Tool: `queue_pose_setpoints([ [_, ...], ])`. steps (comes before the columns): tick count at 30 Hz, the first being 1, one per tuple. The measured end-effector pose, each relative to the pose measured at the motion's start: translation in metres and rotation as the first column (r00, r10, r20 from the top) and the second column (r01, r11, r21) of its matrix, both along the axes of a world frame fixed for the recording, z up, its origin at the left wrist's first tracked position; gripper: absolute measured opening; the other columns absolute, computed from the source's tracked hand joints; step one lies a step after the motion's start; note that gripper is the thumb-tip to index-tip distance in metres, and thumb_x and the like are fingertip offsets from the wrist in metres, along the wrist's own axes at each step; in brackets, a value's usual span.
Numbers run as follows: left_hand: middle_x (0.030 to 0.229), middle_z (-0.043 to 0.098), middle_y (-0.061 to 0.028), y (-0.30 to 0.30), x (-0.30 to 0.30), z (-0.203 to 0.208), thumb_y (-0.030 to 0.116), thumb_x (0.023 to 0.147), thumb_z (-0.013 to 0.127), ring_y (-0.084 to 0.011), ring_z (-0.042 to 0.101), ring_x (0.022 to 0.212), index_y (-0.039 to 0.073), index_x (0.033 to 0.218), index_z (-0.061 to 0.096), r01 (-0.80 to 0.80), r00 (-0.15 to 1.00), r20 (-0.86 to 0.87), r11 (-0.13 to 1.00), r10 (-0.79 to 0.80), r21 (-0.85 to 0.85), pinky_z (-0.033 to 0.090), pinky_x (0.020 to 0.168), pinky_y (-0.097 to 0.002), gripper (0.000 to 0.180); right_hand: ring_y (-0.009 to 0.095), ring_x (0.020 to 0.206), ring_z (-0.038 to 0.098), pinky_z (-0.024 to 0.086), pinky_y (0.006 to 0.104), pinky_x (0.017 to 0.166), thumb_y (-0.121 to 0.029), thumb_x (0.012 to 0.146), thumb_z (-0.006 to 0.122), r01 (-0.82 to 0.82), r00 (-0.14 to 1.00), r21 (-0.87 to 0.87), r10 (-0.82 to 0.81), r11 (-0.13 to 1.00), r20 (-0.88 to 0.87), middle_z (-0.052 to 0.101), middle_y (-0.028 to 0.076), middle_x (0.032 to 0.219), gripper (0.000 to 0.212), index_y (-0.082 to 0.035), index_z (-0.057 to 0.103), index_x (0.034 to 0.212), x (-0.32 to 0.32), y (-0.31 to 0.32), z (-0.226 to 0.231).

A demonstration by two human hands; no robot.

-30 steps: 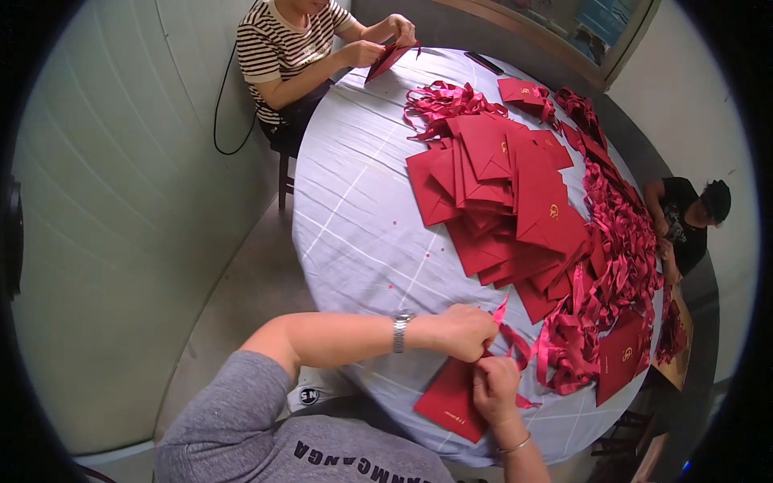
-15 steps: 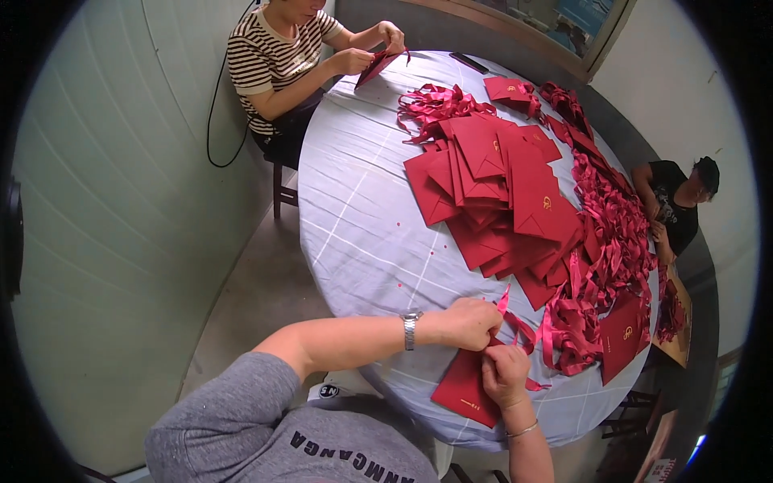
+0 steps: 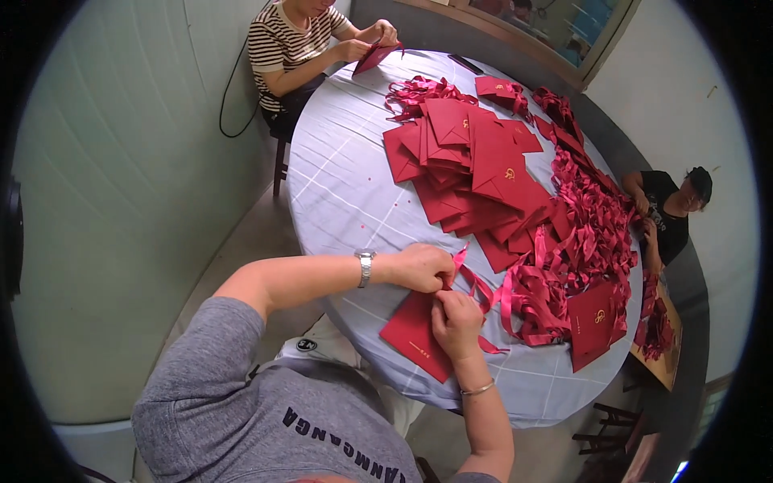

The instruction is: The person attaches ribbon handles to gift bags by inserting the ends of ribbon strips into the holes of the bags by hand.

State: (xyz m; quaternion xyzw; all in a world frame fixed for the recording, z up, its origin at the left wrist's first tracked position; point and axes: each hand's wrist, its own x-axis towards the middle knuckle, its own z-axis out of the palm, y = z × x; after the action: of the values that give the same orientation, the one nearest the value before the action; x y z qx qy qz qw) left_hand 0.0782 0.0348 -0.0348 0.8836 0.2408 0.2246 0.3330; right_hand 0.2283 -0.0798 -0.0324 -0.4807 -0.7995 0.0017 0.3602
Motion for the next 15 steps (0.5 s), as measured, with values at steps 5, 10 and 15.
queue_pose_setpoints([
  [5, 0.082, 0.066, -0.011, -0.002, 0.003, -0.008, 0.015, 0.069, 0.062, -0.0315, 0.064, 0.082, 0.01, 0.078, 0.066, 0.007, 0.993, 0.112, 0.991, -0.022, 0.133, 0.05, 0.071, -0.0423, 0.011, 0.031, 0.077, 0.062, 0.046, 0.0407, 0.067, -0.008, 0.077, 0.065, 0.017, 1.0, -0.019, -0.017, 1.0, 0.018, 0.063, 0.011, 0.083, 0.014, -0.007, 0.062, 0.091, 0.001, -0.005, 0.003],
  [10, 0.083, 0.064, -0.0116, -0.004, -0.001, -0.006, 0.012, 0.07, 0.06, -0.0324, 0.062, 0.083, 0.008, 0.079, 0.064, -0.007, 0.995, 0.095, 0.988, -0.007, 0.152, 0.05, 0.072, -0.0436, 0.011, 0.031, 0.078, 0.062, 0.048, 0.0406, 0.069, -0.006, 0.074, 0.067, -0.011, 0.999, -0.044, 0.009, 0.999, -0.033, 0.064, 0.01, 0.084, 0.018, -0.007, 0.063, 0.092, 0.001, -0.004, 0.005],
  [15, 0.086, 0.063, -0.0119, -0.006, 0.0, 0.004, 0.009, 0.071, 0.059, -0.0316, 0.061, 0.086, 0.006, 0.084, 0.063, 0.032, 0.999, 0.032, 0.995, -0.036, 0.098, 0.049, 0.075, -0.0423, 0.013, 0.029, 0.077, 0.062, 0.048, 0.0391, 0.068, -0.007, 0.076, 0.068, -0.006, 0.999, -0.05, 0.004, 0.999, -0.045, 0.064, 0.01, 0.083, 0.016, -0.008, 0.063, 0.091, 0.004, -0.006, 0.008],
])
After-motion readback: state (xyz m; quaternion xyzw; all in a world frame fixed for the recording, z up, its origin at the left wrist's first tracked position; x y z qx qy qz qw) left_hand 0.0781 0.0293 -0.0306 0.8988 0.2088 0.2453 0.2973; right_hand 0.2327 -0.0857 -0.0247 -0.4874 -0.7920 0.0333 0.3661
